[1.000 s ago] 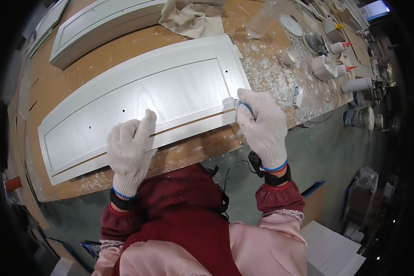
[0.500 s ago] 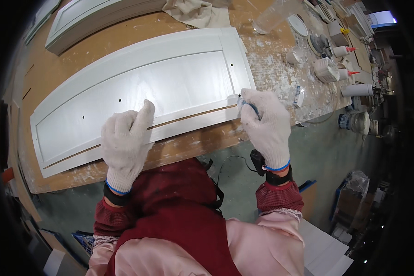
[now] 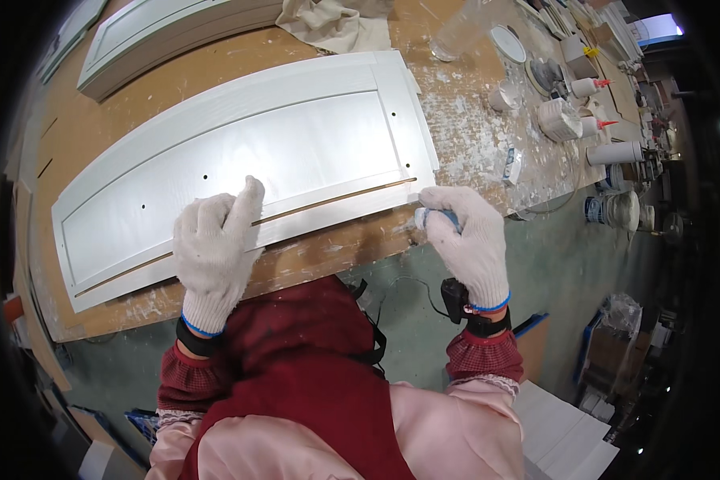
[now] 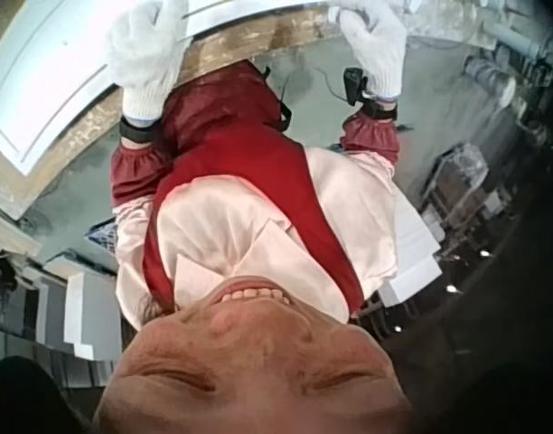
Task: Cleaning and touching up white wooden furniture panels using a cloth, scraper, and touch-up tool.
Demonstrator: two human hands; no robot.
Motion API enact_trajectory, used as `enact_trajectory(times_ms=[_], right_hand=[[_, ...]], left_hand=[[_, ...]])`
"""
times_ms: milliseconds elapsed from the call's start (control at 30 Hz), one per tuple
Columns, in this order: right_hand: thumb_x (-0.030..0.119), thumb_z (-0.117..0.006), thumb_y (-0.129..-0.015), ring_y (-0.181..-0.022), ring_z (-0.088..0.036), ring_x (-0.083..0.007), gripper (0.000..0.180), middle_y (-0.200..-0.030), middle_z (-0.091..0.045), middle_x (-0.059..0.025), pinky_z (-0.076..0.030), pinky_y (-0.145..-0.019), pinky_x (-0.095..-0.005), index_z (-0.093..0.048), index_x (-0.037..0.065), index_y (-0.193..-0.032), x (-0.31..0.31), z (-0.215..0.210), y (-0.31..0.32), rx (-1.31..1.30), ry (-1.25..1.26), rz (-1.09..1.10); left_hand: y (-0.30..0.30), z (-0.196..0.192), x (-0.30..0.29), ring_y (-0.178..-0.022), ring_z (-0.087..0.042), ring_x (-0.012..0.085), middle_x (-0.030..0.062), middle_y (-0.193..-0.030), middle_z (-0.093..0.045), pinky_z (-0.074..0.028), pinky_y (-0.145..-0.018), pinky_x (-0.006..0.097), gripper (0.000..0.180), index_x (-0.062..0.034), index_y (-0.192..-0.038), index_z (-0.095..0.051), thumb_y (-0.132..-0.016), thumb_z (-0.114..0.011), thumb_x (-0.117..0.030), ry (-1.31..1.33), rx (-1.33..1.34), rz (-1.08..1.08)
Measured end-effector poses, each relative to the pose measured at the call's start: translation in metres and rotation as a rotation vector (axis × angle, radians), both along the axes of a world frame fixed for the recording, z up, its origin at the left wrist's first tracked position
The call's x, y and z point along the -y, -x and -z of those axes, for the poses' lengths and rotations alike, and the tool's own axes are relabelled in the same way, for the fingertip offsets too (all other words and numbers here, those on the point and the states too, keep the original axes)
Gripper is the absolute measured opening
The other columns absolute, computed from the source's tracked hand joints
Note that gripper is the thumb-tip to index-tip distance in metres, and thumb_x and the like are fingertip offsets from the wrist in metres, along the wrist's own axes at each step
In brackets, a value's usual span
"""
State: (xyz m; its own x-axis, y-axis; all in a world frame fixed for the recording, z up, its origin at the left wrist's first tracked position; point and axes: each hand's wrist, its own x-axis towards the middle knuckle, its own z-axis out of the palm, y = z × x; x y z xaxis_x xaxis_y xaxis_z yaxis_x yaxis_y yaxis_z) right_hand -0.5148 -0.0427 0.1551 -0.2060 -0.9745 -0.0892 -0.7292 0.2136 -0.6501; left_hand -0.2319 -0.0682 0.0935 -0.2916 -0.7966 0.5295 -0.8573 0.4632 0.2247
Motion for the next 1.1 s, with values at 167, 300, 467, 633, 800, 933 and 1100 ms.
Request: enact_trajectory(times_ms=[167,300,467,633,800,933,1100], right_hand=[[0.003,-0.060,-0.081,-0.086,-0.064,-0.0141,0.027,-0.099,-0.068,-0.0102,-0.051,-0.078,-0.0272,-0.067,-0.004,-0.106,-0.019,0.008,0.007,0.229,-0.010,0.112],[0.002,-0.058,-0.082,-0.089,-0.064,-0.0145,0.028,-0.101,-0.067,-0.0090,-0.050,-0.080,-0.0272,-0.066,-0.004,-0.109,-0.030,0.013,0.019,0.308,0.084,0.084],[0.004,-0.058,-0.085,-0.095,-0.062,-0.0146,0.030,-0.104,-0.065,-0.0086,-0.049,-0.085,-0.0270,-0.063,-0.005,-0.114,-0.033,0.016,0.016,0.340,0.064,0.102],[0.005,-0.058,-0.087,-0.099,-0.061,-0.0158,0.033,-0.112,-0.065,-0.0114,-0.048,-0.088,-0.0287,-0.061,-0.005,-0.118,-0.032,0.029,0.016,0.426,0.139,0.081],[0.008,-0.060,-0.089,-0.108,-0.060,-0.0190,0.036,-0.124,-0.061,-0.0135,-0.045,-0.096,-0.0317,-0.058,-0.005,-0.123,-0.026,0.047,0.020,0.520,0.280,0.203],[0.010,-0.062,-0.089,-0.106,-0.059,-0.0176,0.040,-0.123,-0.060,-0.0116,-0.045,-0.096,-0.0313,-0.056,-0.004,-0.126,-0.012,0.083,0.046,0.558,0.328,0.295],[0.017,-0.065,-0.088,-0.099,-0.061,-0.0202,0.047,-0.117,-0.063,-0.0128,-0.047,-0.089,-0.0327,-0.053,-0.001,-0.130,0.021,0.126,0.074,0.476,0.320,0.375]], left_hand=[[-0.008,-0.003,-0.003,-0.071,-0.054,0.0182,-0.0006,-0.078,-0.055,-0.045,-0.064,0.033,0.036,-0.0144,-0.110,-0.070,-0.074,-0.073,-0.009,-0.067,0.022,-0.019],[-0.023,0.011,-0.008,-0.072,-0.054,0.0186,-0.0001,-0.078,-0.056,-0.045,-0.064,0.033,0.033,-0.0145,-0.109,-0.070,-0.077,-0.074,-0.012,-0.303,-0.149,-0.103],[-0.039,0.011,-0.004,-0.071,-0.054,0.0194,0.0009,-0.077,-0.056,-0.045,-0.064,0.033,0.028,-0.0136,-0.109,-0.070,-0.081,-0.073,-0.015,-0.151,0.009,-0.067],[-0.044,0.006,-0.005,-0.070,-0.054,0.0208,0.0016,-0.077,-0.056,-0.045,-0.063,0.034,0.027,-0.0144,-0.108,-0.071,-0.081,-0.073,-0.016,-0.228,-0.039,-0.081],[-0.047,0.003,-0.002,-0.069,-0.054,0.0217,0.0019,-0.077,-0.057,-0.045,-0.062,0.035,0.027,-0.0148,-0.107,-0.071,-0.081,-0.075,-0.016,-0.120,0.082,-0.050],[-0.037,-0.002,-0.007,-0.071,-0.054,0.0234,0.0029,-0.079,-0.057,-0.045,-0.063,0.037,0.034,-0.0142,-0.110,-0.070,-0.076,-0.076,-0.012,0.032,0.096,-0.004],[-0.040,-0.007,-0.006,-0.067,-0.051,0.0221,0.0015,-0.077,-0.054,-0.043,-0.061,0.036,0.032,-0.0156,-0.108,-0.070,-0.077,-0.075,-0.013,0.042,0.183,-0.010]])
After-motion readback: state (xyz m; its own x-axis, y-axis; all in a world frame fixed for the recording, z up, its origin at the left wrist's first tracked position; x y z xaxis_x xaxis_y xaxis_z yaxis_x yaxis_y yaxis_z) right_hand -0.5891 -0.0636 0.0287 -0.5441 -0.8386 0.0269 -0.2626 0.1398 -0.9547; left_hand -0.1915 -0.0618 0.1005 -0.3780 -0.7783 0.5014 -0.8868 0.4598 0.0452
